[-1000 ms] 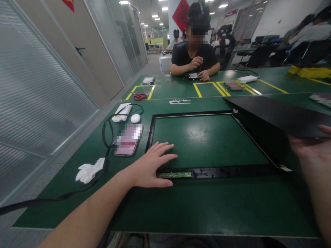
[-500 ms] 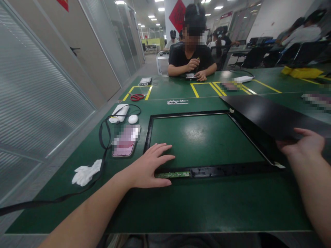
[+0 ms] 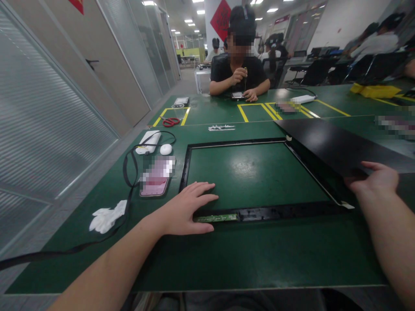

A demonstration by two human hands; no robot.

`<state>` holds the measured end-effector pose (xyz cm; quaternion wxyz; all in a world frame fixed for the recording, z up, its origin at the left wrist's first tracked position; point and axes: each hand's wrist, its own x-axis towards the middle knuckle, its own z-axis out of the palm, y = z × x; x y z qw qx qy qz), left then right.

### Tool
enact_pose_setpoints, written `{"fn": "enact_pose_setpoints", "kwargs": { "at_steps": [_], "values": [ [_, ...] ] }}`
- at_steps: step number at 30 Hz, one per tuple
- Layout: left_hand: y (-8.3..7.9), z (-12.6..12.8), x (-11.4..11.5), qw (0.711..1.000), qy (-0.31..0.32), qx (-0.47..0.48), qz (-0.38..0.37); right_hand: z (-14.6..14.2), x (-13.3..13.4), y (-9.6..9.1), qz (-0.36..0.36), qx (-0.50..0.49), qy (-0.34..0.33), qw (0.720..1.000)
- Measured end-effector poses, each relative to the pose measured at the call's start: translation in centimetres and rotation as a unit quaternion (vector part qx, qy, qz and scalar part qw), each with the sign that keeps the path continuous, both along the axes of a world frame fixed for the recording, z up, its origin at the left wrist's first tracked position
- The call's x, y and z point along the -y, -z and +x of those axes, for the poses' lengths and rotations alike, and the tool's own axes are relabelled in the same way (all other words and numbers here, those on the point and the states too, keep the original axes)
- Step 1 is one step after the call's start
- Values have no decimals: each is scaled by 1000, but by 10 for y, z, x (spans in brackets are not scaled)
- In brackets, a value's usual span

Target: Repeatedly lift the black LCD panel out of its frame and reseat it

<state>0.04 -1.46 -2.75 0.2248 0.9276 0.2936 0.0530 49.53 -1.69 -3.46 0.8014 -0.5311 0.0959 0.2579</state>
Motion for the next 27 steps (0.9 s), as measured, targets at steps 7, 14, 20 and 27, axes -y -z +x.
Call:
{"fn": "enact_pose_setpoints", "kwargs": {
  "at_steps": [7, 14, 20, 27],
  "values": [
    [-1, -1, -1, 1000, 3, -1, 15, -4, 2, -4, 21, 6, 18, 1000],
    [-2, -3, 0, 1000, -5, 2, 4, 3, 2, -8, 39, 29, 24, 999],
    [-1, -3, -1, 1000, -8, 29, 8, -3, 7, -16, 79, 80, 27, 993],
    [-5, -2, 0, 999, -24, 41, -23, -22, 16, -28, 147, 136, -30, 979]
  ]
}}
